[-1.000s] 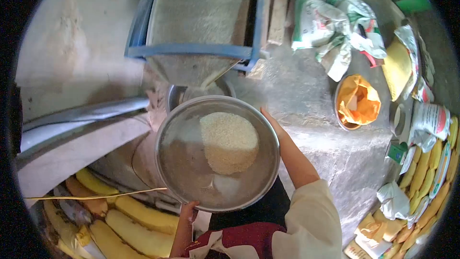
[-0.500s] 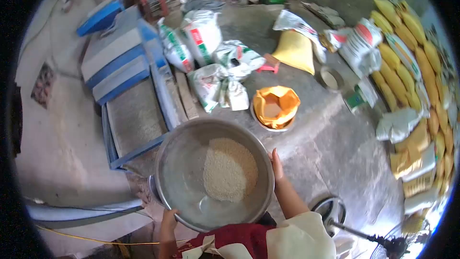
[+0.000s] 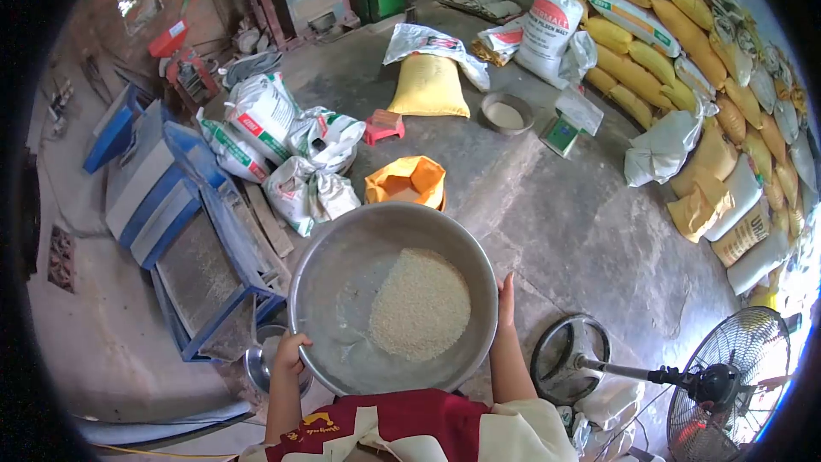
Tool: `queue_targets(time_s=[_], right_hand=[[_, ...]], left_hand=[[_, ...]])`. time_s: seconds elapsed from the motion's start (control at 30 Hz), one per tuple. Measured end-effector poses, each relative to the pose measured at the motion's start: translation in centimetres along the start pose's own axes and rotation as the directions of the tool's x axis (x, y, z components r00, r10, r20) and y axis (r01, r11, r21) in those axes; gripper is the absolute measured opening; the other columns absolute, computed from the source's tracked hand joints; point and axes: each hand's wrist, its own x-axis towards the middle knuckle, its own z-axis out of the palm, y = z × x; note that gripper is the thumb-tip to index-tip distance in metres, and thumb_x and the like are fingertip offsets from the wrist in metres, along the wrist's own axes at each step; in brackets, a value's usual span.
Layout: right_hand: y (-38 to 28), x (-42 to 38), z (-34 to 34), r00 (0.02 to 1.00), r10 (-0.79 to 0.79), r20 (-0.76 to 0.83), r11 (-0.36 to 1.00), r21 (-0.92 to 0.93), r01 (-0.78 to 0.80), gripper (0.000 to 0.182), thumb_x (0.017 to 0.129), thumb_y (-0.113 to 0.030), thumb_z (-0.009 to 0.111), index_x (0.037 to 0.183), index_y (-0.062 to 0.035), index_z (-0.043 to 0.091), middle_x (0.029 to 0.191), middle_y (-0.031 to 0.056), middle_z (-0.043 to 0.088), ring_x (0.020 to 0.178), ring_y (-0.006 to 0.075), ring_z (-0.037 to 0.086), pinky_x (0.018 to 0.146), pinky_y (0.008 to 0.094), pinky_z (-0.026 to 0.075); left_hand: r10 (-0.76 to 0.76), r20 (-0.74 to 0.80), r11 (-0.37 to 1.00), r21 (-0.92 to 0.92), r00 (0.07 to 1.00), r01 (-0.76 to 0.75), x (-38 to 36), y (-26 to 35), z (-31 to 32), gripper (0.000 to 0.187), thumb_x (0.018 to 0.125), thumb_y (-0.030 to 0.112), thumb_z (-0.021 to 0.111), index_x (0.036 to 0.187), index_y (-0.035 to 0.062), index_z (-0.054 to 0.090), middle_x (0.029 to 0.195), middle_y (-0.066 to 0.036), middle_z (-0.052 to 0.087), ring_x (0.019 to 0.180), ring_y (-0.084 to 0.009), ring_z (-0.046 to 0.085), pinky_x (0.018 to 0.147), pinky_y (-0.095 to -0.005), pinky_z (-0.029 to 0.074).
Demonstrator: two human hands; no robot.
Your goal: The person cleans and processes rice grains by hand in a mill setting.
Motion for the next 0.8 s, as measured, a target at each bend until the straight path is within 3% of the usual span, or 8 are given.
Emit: queue_targets(time_s=[0.07, 0.2, 0.33, 0.5, 0.53, 0.6, 0.73, 0.8], right_hand=[[-1.2, 0.5, -1.3, 0.999, -0.042, -0.034, 0.999, -0.028, 0.041, 0.064, 0.085, -0.056, 0.03, 0.108, -0.0009, 0.053, 0.102, 0.0105, 0.058, 0.092, 0.0211, 0.055, 0.081, 0.0327, 0.044], [-3.7, 3.1, -2.2, 0.987, -0.034, -0.159, 0.995, 0.085, 0.048, 0.06, 0.087, -0.051, 0.029, 0.11, -0.0009, 0.051, 0.103, 0.0121, 0.058, 0.091, 0.0243, 0.056, 0.079, 0.0358, 0.046], [-5.6, 8.1, -4.8, 0.979, -0.107, -0.175, 0.983, 0.131, 0.131, 0.056, 0.088, -0.049, 0.03, 0.108, -0.0031, 0.053, 0.1, 0.0113, 0.059, 0.09, 0.0243, 0.057, 0.081, 0.036, 0.045], [-10.0, 14.3, -2.3, 0.958, -0.19, -0.215, 0.946, 0.22, 0.237, 0.054, 0.088, -0.048, 0.031, 0.108, -0.0035, 0.053, 0.1, 0.0108, 0.059, 0.091, 0.0245, 0.056, 0.081, 0.0359, 0.045], [-10.8, 15.5, -1.4, 0.951, -0.205, -0.231, 0.94, 0.225, 0.257, 0.054, 0.088, -0.048, 0.031, 0.108, -0.0035, 0.053, 0.1, 0.0108, 0.059, 0.091, 0.0245, 0.056, 0.081, 0.0359, 0.045], [-12.5, 17.2, 0.4, 0.87, -0.24, -0.43, 0.924, 0.174, 0.341, 0.052, 0.087, -0.048, 0.033, 0.104, -0.0036, 0.055, 0.095, 0.0095, 0.061, 0.084, 0.0224, 0.059, 0.074, 0.0346, 0.048], [-14.1, 20.3, -1.5, 0.867, -0.245, -0.433, 0.895, 0.242, 0.374, 0.053, 0.088, -0.047, 0.033, 0.108, -0.0033, 0.053, 0.1, 0.0101, 0.059, 0.088, 0.0231, 0.057, 0.078, 0.0352, 0.047], [-16.1, 22.2, -1.6, 0.845, -0.311, -0.434, 0.861, 0.248, 0.444, 0.054, 0.088, -0.046, 0.031, 0.114, -0.0027, 0.049, 0.109, 0.013, 0.055, 0.098, 0.0255, 0.053, 0.085, 0.0367, 0.043]], left_hand=[[-0.063, 0.011, 0.998, 0.015, 0.998, 0.063, 2.6, -0.1, 1.7, 0.041, 0.059, -0.001, 0.05, 0.099, -0.0031, 0.044, 0.083, -0.011, 0.05, 0.072, -0.0216, 0.053, 0.063, -0.031, 0.046], [-0.148, 0.099, 0.984, 0.115, 0.984, 0.136, 9.8, 0.5, 5.6, 0.026, 0.058, -0.001, 0.052, 0.084, 0.0007, 0.047, 0.076, -0.008, 0.051, 0.067, -0.0195, 0.053, 0.06, -0.0302, 0.046], [-0.195, 0.233, 0.971, 0.181, 0.953, 0.154, 16.9, 3.9, 12.4, 0.029, 0.058, 0.0, 0.052, 0.087, -0.001, 0.049, 0.073, -0.006, 0.05, 0.063, -0.0183, 0.052, 0.057, -0.0283, 0.044], [-0.246, 0.292, 0.943, 0.291, 0.924, 0.16, 26.3, 9.9, 20.9, 0.032, 0.06, 0.002, 0.051, 0.091, -0.0016, 0.05, 0.071, -0.006, 0.05, 0.059, -0.0174, 0.052, 0.054, -0.0269, 0.043], [-0.231, 0.31, 0.927, 0.357, 0.922, 0.112, 28.5, 11.3, 22.3, 0.033, 0.06, 0.003, 0.051, 0.093, -0.0016, 0.05, 0.073, -0.006, 0.051, 0.06, -0.0173, 0.052, 0.054, -0.0268, 0.043], [-0.229, 0.334, 0.901, 0.428, 0.914, 0.07, 31.2, 13.9, 25.8, 0.034, 0.06, 0.004, 0.051, 0.094, -0.0016, 0.05, 0.074, -0.007, 0.051, 0.061, -0.0171, 0.053, 0.055, -0.0267, 0.044], [-0.24, 0.449, 0.915, 0.402, 0.861, 0.045, 35.9, 18.7, 34.0, 0.046, 0.058, 0.005, 0.05, 0.103, -0.0019, 0.05, 0.073, -0.007, 0.052, 0.058, -0.0164, 0.052, 0.053, -0.0258, 0.044], [-0.15, 0.505, 0.898, 0.428, 0.85, -0.096, 36.9, 20.1, 38.5, 0.049, 0.059, 0.006, 0.05, 0.107, -0.0015, 0.049, 0.076, -0.006, 0.053, 0.061, -0.016, 0.053, 0.057, -0.0259, 0.044]])
